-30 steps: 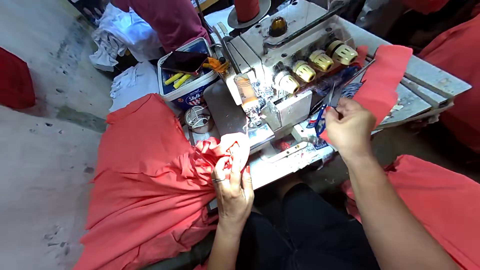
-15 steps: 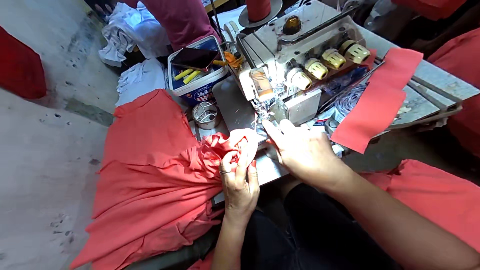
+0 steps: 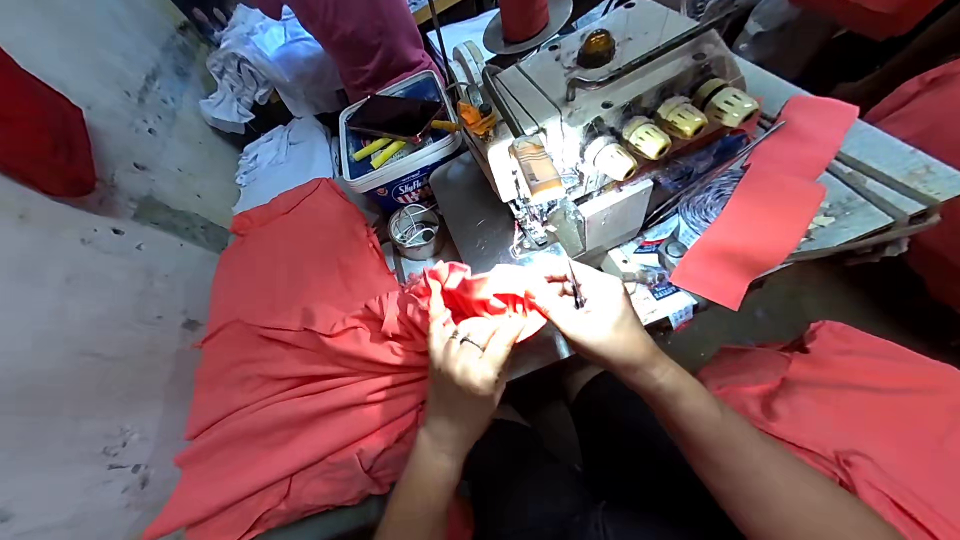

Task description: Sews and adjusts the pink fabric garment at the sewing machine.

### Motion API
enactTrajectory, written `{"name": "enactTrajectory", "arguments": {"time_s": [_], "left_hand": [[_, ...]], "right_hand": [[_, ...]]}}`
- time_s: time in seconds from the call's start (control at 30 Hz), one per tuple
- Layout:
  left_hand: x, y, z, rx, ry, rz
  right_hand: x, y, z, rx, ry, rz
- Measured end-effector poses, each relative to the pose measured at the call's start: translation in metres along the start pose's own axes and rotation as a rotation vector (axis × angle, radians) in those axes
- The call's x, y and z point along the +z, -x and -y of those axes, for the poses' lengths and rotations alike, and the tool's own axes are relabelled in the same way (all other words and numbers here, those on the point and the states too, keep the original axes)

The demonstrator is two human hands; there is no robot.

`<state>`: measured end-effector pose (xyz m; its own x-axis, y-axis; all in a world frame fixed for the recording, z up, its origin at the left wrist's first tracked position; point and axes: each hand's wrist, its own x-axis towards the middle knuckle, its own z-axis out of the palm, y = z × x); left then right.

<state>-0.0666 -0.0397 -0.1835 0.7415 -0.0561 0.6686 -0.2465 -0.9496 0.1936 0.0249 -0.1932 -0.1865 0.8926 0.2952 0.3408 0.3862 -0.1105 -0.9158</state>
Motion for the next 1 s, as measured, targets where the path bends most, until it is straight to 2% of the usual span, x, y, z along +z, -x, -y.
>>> {"name": "enactTrajectory", "arguments": {"time_s": [0.13,0.2,0.3,0.37,0.47,0.6,0.73,0.83,0.9,0.93,1.0], "left_hand": [[-0.053,-0.01,0.049,0.087,-0.172,0.271],[-0.089,-0.02,0.064,0.123,-0.231,0.361],[-0.139,-0.04,0.056,0.162,-0.187,0.465],[-0.154,-0.051,0.052,0.169,-0.083,0.54],[-0.139,-0.069,0.053,0.249,0.009,0.575],[-0.086,-0.108,0.027,0.425,0.179,0.708],[-0.038,-0.131,0.036,0.503,0.322,0.758],[-0.043,-0.135,0.039,0.46,0.197,0.705],[-0.069,-0.139,0.025,0.258,0.102,0.766],[-0.075,-0.134,0.026,0.218,0.095,0.739],[-0.075,-0.109,0.049,0.322,0.098,0.6]], "right_hand": [[-0.004,-0.001,-0.001,-0.073,-0.139,-0.101],[-0.011,-0.003,0.001,-0.008,-0.254,-0.159],[-0.017,-0.006,0.005,0.086,-0.389,-0.218],[-0.014,-0.007,0.002,0.093,-0.394,-0.228],[-0.004,-0.005,-0.001,0.076,-0.351,-0.224],[0.006,-0.001,0.005,-0.059,-0.277,-0.132],[0.008,0.001,0.009,-0.199,-0.214,-0.126],[0.0,0.008,-0.002,-0.425,-0.106,0.031],[-0.006,0.014,-0.01,-0.516,0.092,0.162],[-0.011,0.015,-0.014,-0.553,0.172,0.197],[-0.022,0.012,-0.021,-0.597,0.237,0.228]]}}
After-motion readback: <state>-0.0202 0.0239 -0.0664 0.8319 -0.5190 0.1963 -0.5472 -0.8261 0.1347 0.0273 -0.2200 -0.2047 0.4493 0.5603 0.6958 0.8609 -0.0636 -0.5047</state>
